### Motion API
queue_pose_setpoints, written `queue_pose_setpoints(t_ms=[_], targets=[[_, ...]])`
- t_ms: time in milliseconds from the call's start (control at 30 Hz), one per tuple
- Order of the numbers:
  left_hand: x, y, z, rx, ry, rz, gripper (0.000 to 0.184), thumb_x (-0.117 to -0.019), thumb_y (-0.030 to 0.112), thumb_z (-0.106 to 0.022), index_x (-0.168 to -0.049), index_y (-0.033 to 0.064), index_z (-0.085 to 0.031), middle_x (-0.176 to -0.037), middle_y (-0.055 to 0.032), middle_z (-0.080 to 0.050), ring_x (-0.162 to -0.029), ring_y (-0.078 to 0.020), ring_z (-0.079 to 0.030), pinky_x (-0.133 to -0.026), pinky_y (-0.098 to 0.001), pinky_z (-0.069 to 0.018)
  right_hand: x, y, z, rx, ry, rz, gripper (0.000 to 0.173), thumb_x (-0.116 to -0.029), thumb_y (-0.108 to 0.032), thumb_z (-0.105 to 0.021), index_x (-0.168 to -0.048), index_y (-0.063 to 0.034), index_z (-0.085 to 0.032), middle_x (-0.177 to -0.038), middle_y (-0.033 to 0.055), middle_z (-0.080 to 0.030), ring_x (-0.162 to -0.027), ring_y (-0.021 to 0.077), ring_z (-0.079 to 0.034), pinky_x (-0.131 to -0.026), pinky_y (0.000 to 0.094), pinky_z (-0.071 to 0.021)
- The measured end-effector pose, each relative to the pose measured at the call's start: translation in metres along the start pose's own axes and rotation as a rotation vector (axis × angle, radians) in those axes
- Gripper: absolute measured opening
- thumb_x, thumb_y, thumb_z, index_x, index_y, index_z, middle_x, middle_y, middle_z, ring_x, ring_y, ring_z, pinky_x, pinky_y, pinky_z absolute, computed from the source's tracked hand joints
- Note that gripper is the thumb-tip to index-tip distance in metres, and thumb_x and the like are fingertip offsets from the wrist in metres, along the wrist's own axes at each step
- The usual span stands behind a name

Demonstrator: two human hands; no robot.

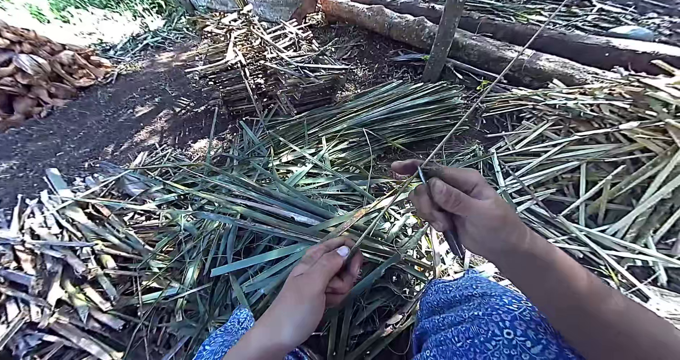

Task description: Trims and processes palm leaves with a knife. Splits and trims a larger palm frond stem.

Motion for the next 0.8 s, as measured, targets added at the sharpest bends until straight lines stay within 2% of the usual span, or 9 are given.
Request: queue_pose_setpoints(t_ms=[100,167,233,267,400,500,633,700,800], targets=[[0.001,-0.002,-0.002,-0.150,0.090,-0.047,0.031,-0.1031,0.017,-0.029,-0.090,0.0244,-0.057,-0.062,0.0198,-0.038,-0.047,0.0101,-0.028,-0.042,-0.0087,-0.0231,0.001,0.002,-0.007,-0.019,-0.019,-0.074,0.036,-0.1041,-0.035,-0.053,-0.132,-0.0170,-0.066,-0.059,-0.0143,-0.050,-0.052,-0.0054,-0.047,-0.054,0.0115,-0.0426],[0.002,-0.005,-0.005,-0.236,0.156,-0.087,0.028,-0.1047,0.017,-0.030,-0.098,0.0212,-0.057,-0.067,0.0191,-0.040,-0.049,0.0095,-0.029,-0.044,-0.0090,-0.0249,0.006,0.008,-0.023,0.017,-0.159,-0.183,0.037,-0.1040,-0.032,-0.051,-0.134,-0.0138,-0.063,-0.065,-0.0173,-0.051,-0.055,-0.0091,-0.045,-0.053,0.0090,-0.0401],[0.003,-0.005,-0.007,-0.235,0.188,-0.144,0.035,-0.1048,0.015,-0.032,-0.126,0.0123,-0.060,-0.076,0.0176,-0.050,-0.053,0.0093,-0.034,-0.046,-0.0091,-0.0292,0.011,0.014,-0.042,0.050,-0.314,-0.255,0.038,-0.1055,-0.028,-0.047,-0.135,-0.0083,-0.061,-0.073,-0.0167,-0.053,-0.057,-0.0101,-0.044,-0.052,0.0095,-0.0390],[0.004,-0.005,-0.008,-0.233,0.193,-0.153,0.038,-0.1043,0.014,-0.032,-0.131,0.0108,-0.058,-0.077,0.0180,-0.051,-0.054,0.0097,-0.034,-0.047,-0.0089,-0.0297,0.012,0.017,-0.047,0.037,-0.354,-0.265,0.039,-0.1063,-0.027,-0.047,-0.137,-0.0069,-0.060,-0.077,-0.0159,-0.055,-0.058,-0.0102,-0.044,-0.052,0.0091,-0.0392],[0.006,-0.003,-0.006,-0.225,0.144,-0.109,0.030,-0.1038,0.016,-0.029,-0.094,0.0227,-0.056,-0.065,0.0207,-0.040,-0.049,0.0114,-0.028,-0.043,-0.0075,-0.0244,0.007,0.014,-0.034,-0.020,-0.203,-0.151,0.037,-0.1050,-0.032,-0.051,-0.133,-0.0112,-0.064,-0.070,-0.0187,-0.054,-0.056,-0.0108,-0.045,-0.052,0.0082,-0.0396],[0.012,-0.003,0.001,-0.211,0.088,-0.076,0.031,-0.1043,0.016,-0.030,-0.092,0.0250,-0.057,-0.066,0.0210,-0.041,-0.049,0.0115,-0.029,-0.043,-0.0078,-0.0246,-0.002,-0.001,0.004,-0.015,0.058,-0.039,0.038,-0.1036,-0.041,-0.054,-0.131,-0.0191,-0.068,-0.059,-0.0170,-0.049,-0.052,-0.0071,-0.045,-0.052,0.0107,-0.0408],[0.014,0.001,0.009,-0.299,0.105,-0.022,0.033,-0.1033,0.015,-0.030,-0.091,0.0248,-0.058,-0.064,0.0210,-0.039,-0.049,0.0104,-0.029,-0.043,-0.0091,-0.0246,-0.001,-0.012,0.042,-0.067,0.328,0.029,0.039,-0.1074,-0.033,-0.039,-0.134,-0.0176,-0.062,-0.055,-0.0121,-0.047,-0.046,-0.0014,-0.046,-0.049,0.0147,-0.0439],[0.013,-0.001,0.012,-0.358,0.128,-0.016,0.031,-0.1031,0.015,-0.031,-0.092,0.0235,-0.058,-0.065,0.0207,-0.040,-0.049,0.0099,-0.031,-0.044,-0.0095,-0.0259,0.002,-0.007,0.039,-0.078,0.336,-0.007,0.039,-0.1079,-0.034,-0.039,-0.136,-0.0186,-0.061,-0.055,-0.0120,-0.048,-0.046,-0.0014,-0.047,-0.050,0.0152,-0.0444],[0.011,-0.002,0.014,-0.492,0.162,-0.029,0.029,-0.1042,0.016,-0.032,-0.096,0.0193,-0.059,-0.067,0.0193,-0.043,-0.051,0.0094,-0.032,-0.046,-0.0102,-0.0280,0.006,0.007,0.014,-0.039,0.083,-0.138,0.038,-0.1036,-0.028,-0.047,-0.137,-0.0141,-0.060,-0.060,-0.0145,-0.052,-0.051,-0.0052,-0.047,-0.052,0.0127,-0.0428]])
Point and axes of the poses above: each hand's wrist, its own x-axis away from the middle knuckle, its own z-axis out of the back of the hand, y = z × x, the point moved 3 cm from there along -x, towards the middle knuckle
